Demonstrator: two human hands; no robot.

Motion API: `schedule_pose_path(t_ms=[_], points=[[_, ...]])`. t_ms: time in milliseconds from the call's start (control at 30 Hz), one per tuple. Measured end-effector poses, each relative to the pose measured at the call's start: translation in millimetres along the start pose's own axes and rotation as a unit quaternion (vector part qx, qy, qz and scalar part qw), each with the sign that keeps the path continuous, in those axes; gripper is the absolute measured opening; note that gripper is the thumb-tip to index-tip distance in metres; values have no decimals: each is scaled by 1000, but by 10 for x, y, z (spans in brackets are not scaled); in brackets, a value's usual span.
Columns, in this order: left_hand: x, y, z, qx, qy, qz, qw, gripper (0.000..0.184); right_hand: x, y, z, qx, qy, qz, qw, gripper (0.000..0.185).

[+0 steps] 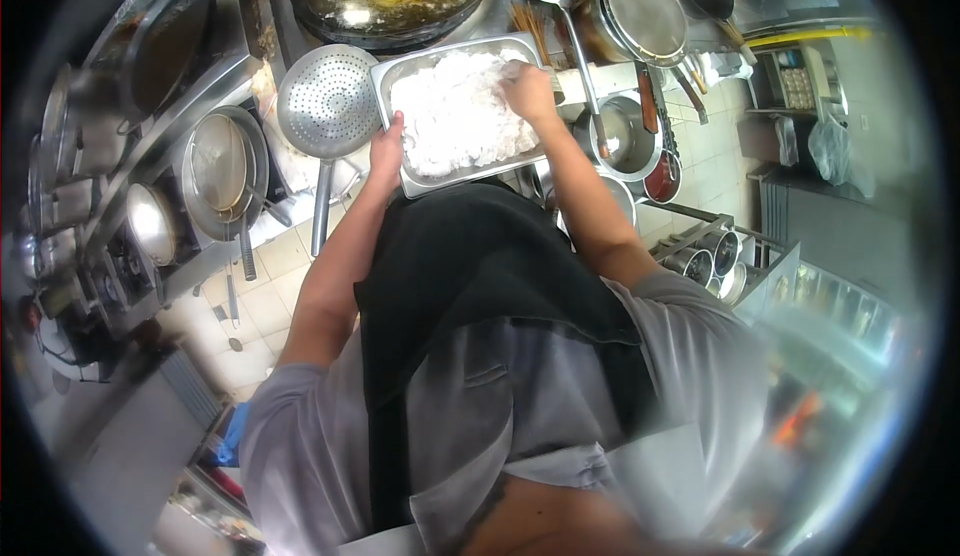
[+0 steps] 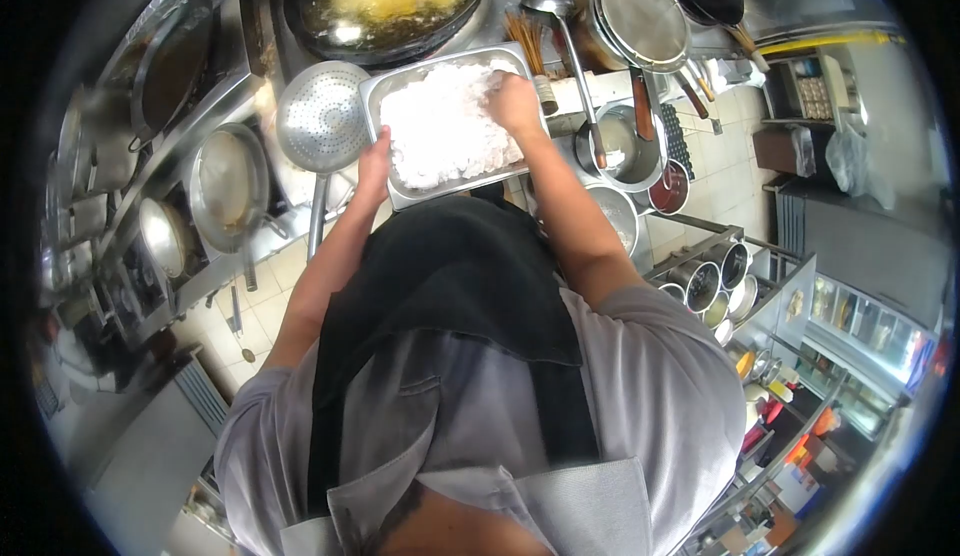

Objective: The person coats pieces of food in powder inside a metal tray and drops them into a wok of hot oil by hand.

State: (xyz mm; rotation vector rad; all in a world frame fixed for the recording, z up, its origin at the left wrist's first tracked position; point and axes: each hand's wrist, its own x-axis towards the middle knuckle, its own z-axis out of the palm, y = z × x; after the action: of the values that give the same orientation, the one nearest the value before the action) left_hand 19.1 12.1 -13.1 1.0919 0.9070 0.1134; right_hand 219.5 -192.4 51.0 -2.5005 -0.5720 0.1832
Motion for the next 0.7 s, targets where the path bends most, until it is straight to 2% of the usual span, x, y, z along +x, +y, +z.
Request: schedule_pose_path(t_ms=[33,200,267,333,400,467,533,600,633,667,700], points=[[-22,7,5,3,2,1,1000,61,10,44,-35,63,-7,-29,998,25],[-24,-4,15,-30,0,13,999,58,-26,32,-226,73,-17,-5,997,26],[33,-55,-20,-24,-6,21,999,57,-28,17,-117,-90,-26,2,996,25],[48,-52,-11,-23,10,-15,1000,56,8,-67,-183,-105,-36,23,994,28],[66,-89,-1,-30,10,5,999,56,72,-116,-259,-119,-48,41,991,30],[68,-88,-9,-37,9,24,999,56,154,10,-424,-9,-68,28,997,35],[44,-59,-19,0,3,-10,1000,64,186,110,-545,-5,-83,18,996,40],[29,-44,-23,-6,-4,-17,1000,64,221,141,-662,127,-99,67,985,34],[23,-28,-22,-11,-11,-23,1000,63,162,-84,-878,186,-145,69,969,26],[13,-15,-20,-12,-10,-23,1000,63,167,-109,-929,185,-146,68,969,26],[-9,3,-13,-11,-10,-19,1000,63,168,-104,-974,294,-171,77,937,23]])
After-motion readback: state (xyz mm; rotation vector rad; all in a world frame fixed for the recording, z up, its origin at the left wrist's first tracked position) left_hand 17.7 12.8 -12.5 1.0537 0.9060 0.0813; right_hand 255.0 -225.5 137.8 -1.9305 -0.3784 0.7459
